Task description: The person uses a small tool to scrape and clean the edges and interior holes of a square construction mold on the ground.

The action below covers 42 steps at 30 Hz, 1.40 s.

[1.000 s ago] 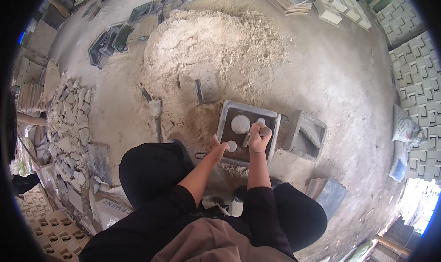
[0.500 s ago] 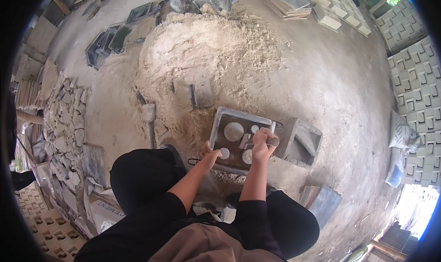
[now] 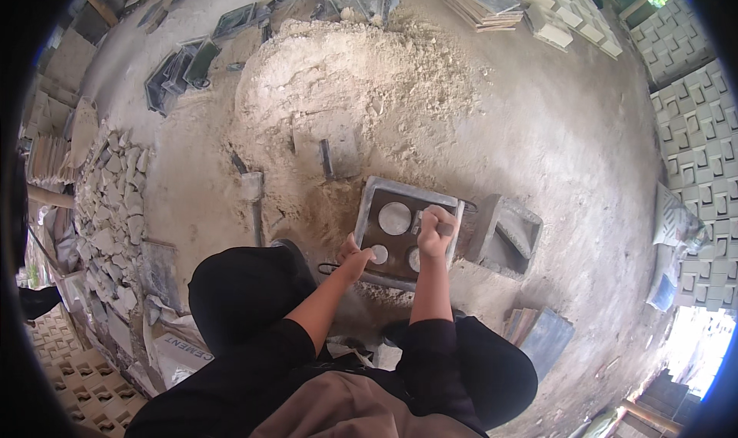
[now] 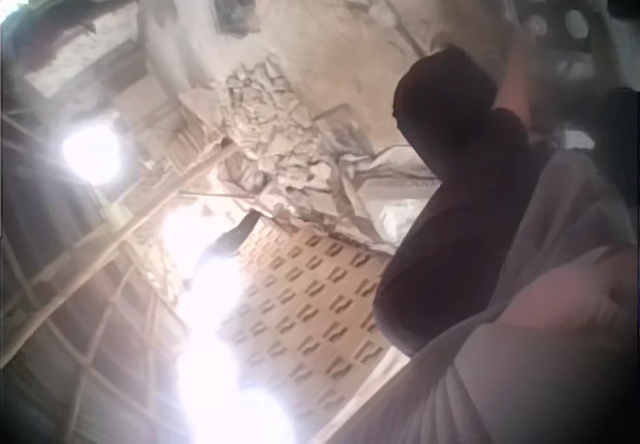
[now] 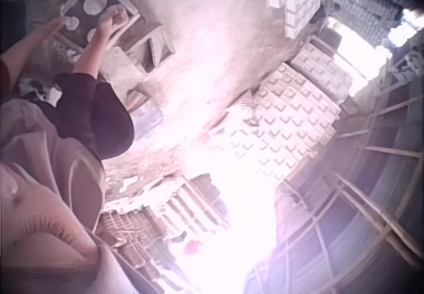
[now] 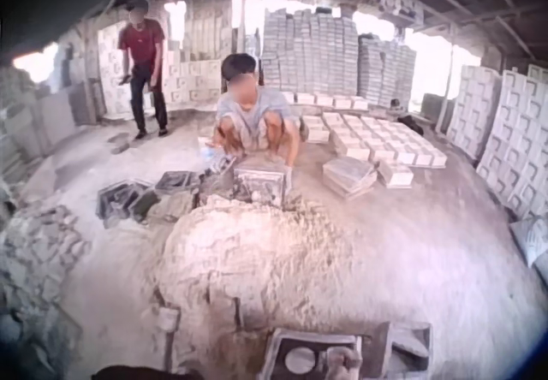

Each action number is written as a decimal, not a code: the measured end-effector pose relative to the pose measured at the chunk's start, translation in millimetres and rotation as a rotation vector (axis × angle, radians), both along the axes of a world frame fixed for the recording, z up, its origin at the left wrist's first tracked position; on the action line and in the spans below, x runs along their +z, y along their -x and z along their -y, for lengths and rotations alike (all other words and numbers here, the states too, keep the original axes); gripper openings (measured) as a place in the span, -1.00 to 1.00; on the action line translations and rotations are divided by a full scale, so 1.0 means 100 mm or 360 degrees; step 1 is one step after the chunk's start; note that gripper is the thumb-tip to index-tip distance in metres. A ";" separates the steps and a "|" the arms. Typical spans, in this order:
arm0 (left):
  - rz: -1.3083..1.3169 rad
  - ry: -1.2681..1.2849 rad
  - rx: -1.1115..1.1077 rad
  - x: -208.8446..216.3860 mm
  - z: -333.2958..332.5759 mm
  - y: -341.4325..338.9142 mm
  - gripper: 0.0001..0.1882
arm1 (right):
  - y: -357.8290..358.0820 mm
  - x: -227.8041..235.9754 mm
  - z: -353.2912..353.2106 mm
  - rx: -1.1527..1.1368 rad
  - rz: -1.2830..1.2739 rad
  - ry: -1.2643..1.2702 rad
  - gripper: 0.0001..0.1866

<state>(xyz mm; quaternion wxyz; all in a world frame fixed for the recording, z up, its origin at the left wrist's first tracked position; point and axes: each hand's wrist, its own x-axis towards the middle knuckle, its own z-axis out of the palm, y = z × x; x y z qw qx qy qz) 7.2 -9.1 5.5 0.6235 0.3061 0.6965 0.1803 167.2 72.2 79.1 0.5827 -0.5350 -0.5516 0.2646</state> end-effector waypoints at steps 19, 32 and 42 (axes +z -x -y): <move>-0.0063 0.0045 0.0109 -0.01 0.04 0.05 -0.03 | 0.09 0.08 -0.30 0.0420 -0.0157 0.0137 -0.78; -0.0094 0.0011 0.0021 -0.05 0.00 0.05 -0.01 | 0.03 0.07 -0.19 0.0200 -0.0828 0.0333 -0.76; -0.0030 0.0045 -0.0020 0.02 -0.04 0.11 -0.05 | -0.13 0.02 0.17 0.0230 -0.0645 0.0252 -0.73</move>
